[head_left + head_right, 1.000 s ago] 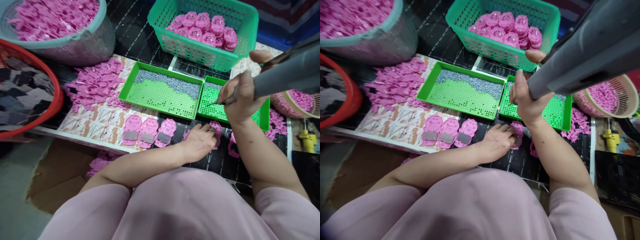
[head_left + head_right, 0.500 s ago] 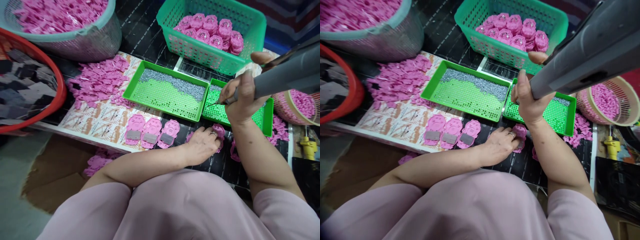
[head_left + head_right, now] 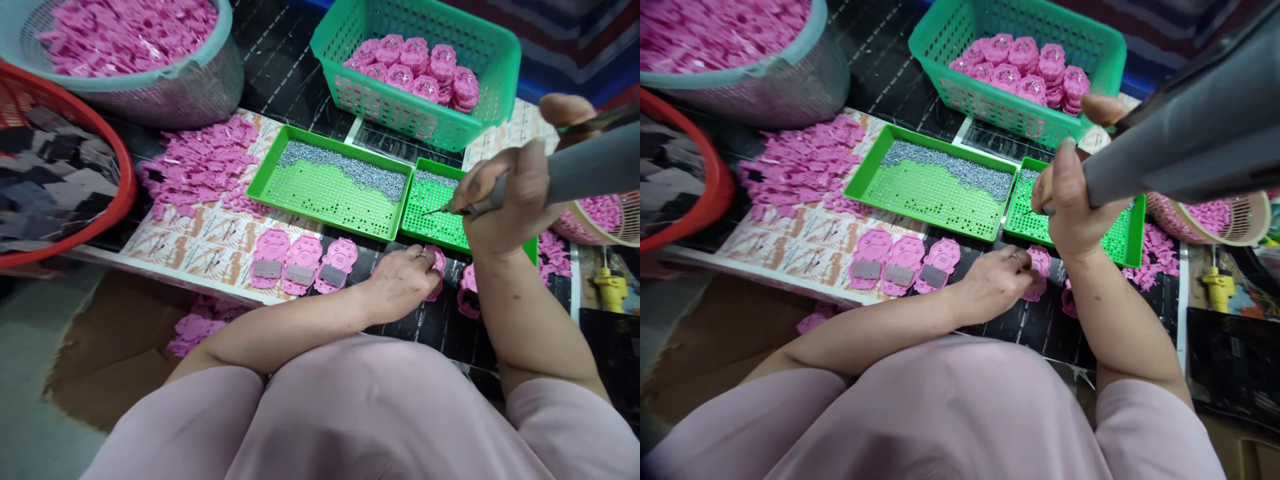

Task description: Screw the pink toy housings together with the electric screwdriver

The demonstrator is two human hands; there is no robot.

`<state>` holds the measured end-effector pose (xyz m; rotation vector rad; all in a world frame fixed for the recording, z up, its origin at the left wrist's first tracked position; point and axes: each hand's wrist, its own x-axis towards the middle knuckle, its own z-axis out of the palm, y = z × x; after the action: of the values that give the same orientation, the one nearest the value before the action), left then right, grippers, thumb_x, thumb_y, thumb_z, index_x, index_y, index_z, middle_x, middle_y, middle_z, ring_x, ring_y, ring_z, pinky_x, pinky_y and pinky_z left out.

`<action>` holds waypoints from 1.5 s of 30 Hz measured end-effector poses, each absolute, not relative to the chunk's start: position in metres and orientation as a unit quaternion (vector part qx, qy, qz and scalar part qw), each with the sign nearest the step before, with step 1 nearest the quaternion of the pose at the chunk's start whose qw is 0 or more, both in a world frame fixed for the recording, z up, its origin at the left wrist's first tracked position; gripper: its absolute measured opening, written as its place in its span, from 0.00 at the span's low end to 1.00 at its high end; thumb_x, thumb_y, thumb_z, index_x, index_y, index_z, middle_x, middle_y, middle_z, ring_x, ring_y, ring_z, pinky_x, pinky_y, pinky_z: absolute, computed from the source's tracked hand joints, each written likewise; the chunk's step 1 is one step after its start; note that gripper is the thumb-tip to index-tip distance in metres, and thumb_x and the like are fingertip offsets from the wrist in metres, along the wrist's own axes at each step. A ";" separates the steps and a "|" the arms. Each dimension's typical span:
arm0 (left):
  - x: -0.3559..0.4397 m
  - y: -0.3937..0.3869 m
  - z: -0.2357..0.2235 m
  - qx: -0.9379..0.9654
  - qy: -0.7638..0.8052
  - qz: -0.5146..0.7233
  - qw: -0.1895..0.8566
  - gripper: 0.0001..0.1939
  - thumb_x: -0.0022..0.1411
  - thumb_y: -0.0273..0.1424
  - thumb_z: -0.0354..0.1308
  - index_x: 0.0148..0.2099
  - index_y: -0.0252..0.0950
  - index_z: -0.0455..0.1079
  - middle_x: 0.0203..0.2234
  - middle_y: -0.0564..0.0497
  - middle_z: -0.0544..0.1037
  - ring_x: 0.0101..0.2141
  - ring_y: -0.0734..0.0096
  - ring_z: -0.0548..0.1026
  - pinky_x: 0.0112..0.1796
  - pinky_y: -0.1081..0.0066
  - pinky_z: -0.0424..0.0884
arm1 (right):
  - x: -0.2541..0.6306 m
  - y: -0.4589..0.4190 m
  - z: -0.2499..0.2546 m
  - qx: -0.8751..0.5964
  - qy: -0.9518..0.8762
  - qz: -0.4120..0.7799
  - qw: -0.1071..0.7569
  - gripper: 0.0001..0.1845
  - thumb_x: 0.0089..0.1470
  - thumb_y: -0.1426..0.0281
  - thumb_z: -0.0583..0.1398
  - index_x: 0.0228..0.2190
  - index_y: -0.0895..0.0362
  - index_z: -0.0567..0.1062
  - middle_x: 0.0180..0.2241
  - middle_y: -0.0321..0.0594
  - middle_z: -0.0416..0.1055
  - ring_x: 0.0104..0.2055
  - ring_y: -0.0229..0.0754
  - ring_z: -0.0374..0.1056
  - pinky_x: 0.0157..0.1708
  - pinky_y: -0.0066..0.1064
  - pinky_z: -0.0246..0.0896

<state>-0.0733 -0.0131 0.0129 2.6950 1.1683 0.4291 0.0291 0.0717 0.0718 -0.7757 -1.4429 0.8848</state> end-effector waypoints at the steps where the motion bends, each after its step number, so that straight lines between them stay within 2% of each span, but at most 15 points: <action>1: -0.076 -0.012 0.016 0.898 0.406 0.152 0.076 0.09 0.66 0.27 0.51 0.38 0.35 0.74 0.35 0.46 0.75 0.39 0.64 0.71 0.30 0.70 0.66 | 0.032 0.064 0.076 -0.323 -0.603 0.364 0.632 0.16 0.56 0.55 0.58 0.44 0.45 0.61 0.17 0.27 0.54 0.13 0.34 0.50 0.15 0.33 0.52; 3: -0.081 -0.011 0.022 0.877 0.444 0.172 0.065 0.09 0.67 0.28 0.51 0.38 0.34 0.73 0.34 0.46 0.74 0.37 0.65 0.72 0.29 0.71 0.66 | 0.040 0.049 0.084 -0.292 -0.577 0.336 0.685 0.10 0.54 0.61 0.61 0.38 0.46 0.68 0.14 0.27 0.53 0.12 0.34 0.50 0.12 0.31 0.51; 5: -0.085 -0.009 0.026 0.856 0.475 0.191 0.073 0.11 0.69 0.32 0.50 0.40 0.33 0.73 0.34 0.47 0.74 0.37 0.66 0.73 0.30 0.72 0.67 | 0.050 0.035 0.088 -0.244 -0.599 0.369 0.667 0.01 0.56 0.65 0.59 0.33 0.45 0.72 0.13 0.28 0.54 0.12 0.34 0.53 0.10 0.29 0.49; 8: -0.085 -0.007 0.029 0.842 0.490 0.197 0.107 0.14 0.69 0.37 0.51 0.44 0.33 0.73 0.36 0.47 0.75 0.38 0.67 0.74 0.35 0.70 0.69 | 0.065 0.017 0.090 -0.189 -0.626 0.408 0.637 0.11 0.57 0.67 0.57 0.25 0.46 0.75 0.13 0.31 0.55 0.13 0.35 0.56 0.09 0.30 0.48; 11: -0.081 -0.008 0.029 0.849 0.477 0.175 0.146 0.15 0.67 0.41 0.54 0.47 0.36 0.73 0.38 0.48 0.76 0.39 0.67 0.75 0.36 0.70 0.69 | 0.074 0.001 0.092 -0.192 -0.627 0.428 0.621 0.10 0.57 0.67 0.57 0.26 0.45 0.76 0.14 0.32 0.56 0.13 0.36 0.57 0.09 0.32 0.49; 14: -0.076 -0.011 0.028 0.861 0.457 0.144 0.170 0.14 0.68 0.39 0.53 0.43 0.37 0.75 0.37 0.50 0.76 0.38 0.68 0.76 0.37 0.70 0.69 | 0.075 -0.012 0.097 -0.204 -0.629 0.426 0.618 0.09 0.56 0.65 0.58 0.25 0.46 0.75 0.14 0.32 0.56 0.12 0.36 0.56 0.07 0.32 0.49; 20: -0.077 -0.019 0.021 0.883 0.428 0.133 0.137 0.12 0.68 0.35 0.52 0.39 0.35 0.73 0.35 0.49 0.76 0.38 0.66 0.75 0.35 0.69 0.68 | 0.077 -0.027 0.105 -0.213 -0.643 0.407 0.613 0.15 0.57 0.64 0.59 0.20 0.52 0.70 0.14 0.31 0.55 0.13 0.34 0.56 0.08 0.29 0.53; 26: -0.081 -0.025 0.010 0.893 0.404 0.182 0.081 0.13 0.69 0.37 0.51 0.39 0.33 0.70 0.35 0.48 0.74 0.39 0.68 0.73 0.36 0.71 0.68 | 0.084 -0.031 0.098 -0.185 -0.638 0.419 0.619 0.12 0.57 0.69 0.56 0.22 0.53 0.70 0.16 0.32 0.58 0.15 0.33 0.58 0.10 0.29 0.54; 31: -0.082 -0.028 0.007 0.898 0.386 0.198 0.071 0.13 0.69 0.36 0.50 0.38 0.32 0.69 0.34 0.48 0.74 0.38 0.68 0.73 0.38 0.72 0.68 | 0.084 -0.036 0.094 -0.200 -0.618 0.437 0.622 0.11 0.57 0.66 0.56 0.24 0.51 0.72 0.14 0.32 0.56 0.14 0.34 0.58 0.10 0.29 0.51; 34: -0.081 -0.028 0.007 0.904 0.368 0.207 0.072 0.13 0.70 0.35 0.48 0.39 0.33 0.69 0.34 0.48 0.74 0.39 0.68 0.73 0.38 0.71 0.69 | 0.083 -0.038 0.092 -0.201 -0.600 0.448 0.632 0.07 0.57 0.67 0.57 0.31 0.48 0.75 0.15 0.32 0.58 0.15 0.34 0.58 0.10 0.28 0.52; 37: -0.080 -0.029 0.006 0.908 0.350 0.221 0.063 0.14 0.71 0.34 0.46 0.39 0.33 0.69 0.34 0.48 0.74 0.39 0.67 0.73 0.39 0.71 0.69 | 0.082 -0.038 0.089 -0.187 -0.600 0.439 0.642 0.11 0.57 0.68 0.56 0.40 0.49 0.76 0.16 0.31 0.59 0.14 0.33 0.57 0.10 0.28 0.55; 42: -0.078 -0.030 0.002 0.910 0.344 0.229 0.025 0.16 0.71 0.34 0.45 0.37 0.32 0.70 0.32 0.47 0.74 0.36 0.66 0.73 0.33 0.71 0.69 | 0.079 -0.036 0.085 -0.166 -0.602 0.438 0.647 0.16 0.56 0.70 0.55 0.46 0.52 0.75 0.17 0.30 0.59 0.14 0.33 0.56 0.10 0.27 0.56; 44: -0.077 -0.030 0.001 0.915 0.341 0.215 0.026 0.15 0.71 0.33 0.46 0.38 0.33 0.71 0.32 0.47 0.74 0.36 0.66 0.73 0.32 0.70 0.70 | 0.076 -0.036 0.083 -0.173 -0.599 0.429 0.654 0.16 0.55 0.69 0.57 0.46 0.52 0.75 0.16 0.29 0.59 0.13 0.33 0.55 0.09 0.27 0.54; 45: -0.078 -0.029 0.001 0.917 0.339 0.205 0.034 0.13 0.70 0.32 0.47 0.39 0.33 0.71 0.33 0.47 0.74 0.36 0.66 0.73 0.32 0.70 0.70 | 0.075 -0.035 0.081 -0.182 -0.602 0.425 0.651 0.13 0.55 0.68 0.58 0.43 0.51 0.76 0.16 0.29 0.58 0.13 0.33 0.55 0.09 0.27 0.53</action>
<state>-0.0776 -0.0294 0.0006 2.8216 1.0432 0.6309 0.0750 -0.0352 0.0810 -0.4135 -1.3664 0.9662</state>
